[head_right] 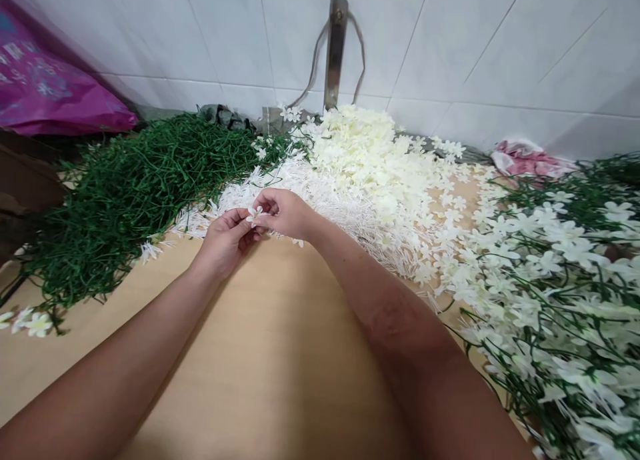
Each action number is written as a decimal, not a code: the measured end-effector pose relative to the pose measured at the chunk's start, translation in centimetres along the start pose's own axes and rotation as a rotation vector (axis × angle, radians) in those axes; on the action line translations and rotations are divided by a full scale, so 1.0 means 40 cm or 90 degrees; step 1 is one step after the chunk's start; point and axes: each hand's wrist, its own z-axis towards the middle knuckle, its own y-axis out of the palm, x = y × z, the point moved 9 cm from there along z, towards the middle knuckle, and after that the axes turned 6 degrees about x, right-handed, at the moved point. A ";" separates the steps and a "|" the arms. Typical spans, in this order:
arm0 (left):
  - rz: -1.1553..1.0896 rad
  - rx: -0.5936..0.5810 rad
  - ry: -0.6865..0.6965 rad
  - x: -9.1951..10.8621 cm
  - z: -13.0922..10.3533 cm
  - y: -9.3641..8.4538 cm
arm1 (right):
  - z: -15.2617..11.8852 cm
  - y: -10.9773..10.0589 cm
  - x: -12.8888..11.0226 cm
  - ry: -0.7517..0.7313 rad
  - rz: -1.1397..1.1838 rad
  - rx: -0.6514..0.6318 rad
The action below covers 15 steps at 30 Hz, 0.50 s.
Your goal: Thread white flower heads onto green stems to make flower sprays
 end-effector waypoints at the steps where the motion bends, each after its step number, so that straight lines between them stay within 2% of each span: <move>1: 0.005 0.001 0.002 0.001 0.000 -0.001 | 0.000 0.001 0.004 0.010 0.008 -0.006; 11: 0.031 -0.004 -0.016 0.002 -0.002 0.004 | -0.001 -0.003 0.013 0.064 0.065 0.010; 15: 0.046 -0.007 -0.020 -0.001 -0.003 0.004 | -0.005 0.002 -0.008 0.029 0.041 0.012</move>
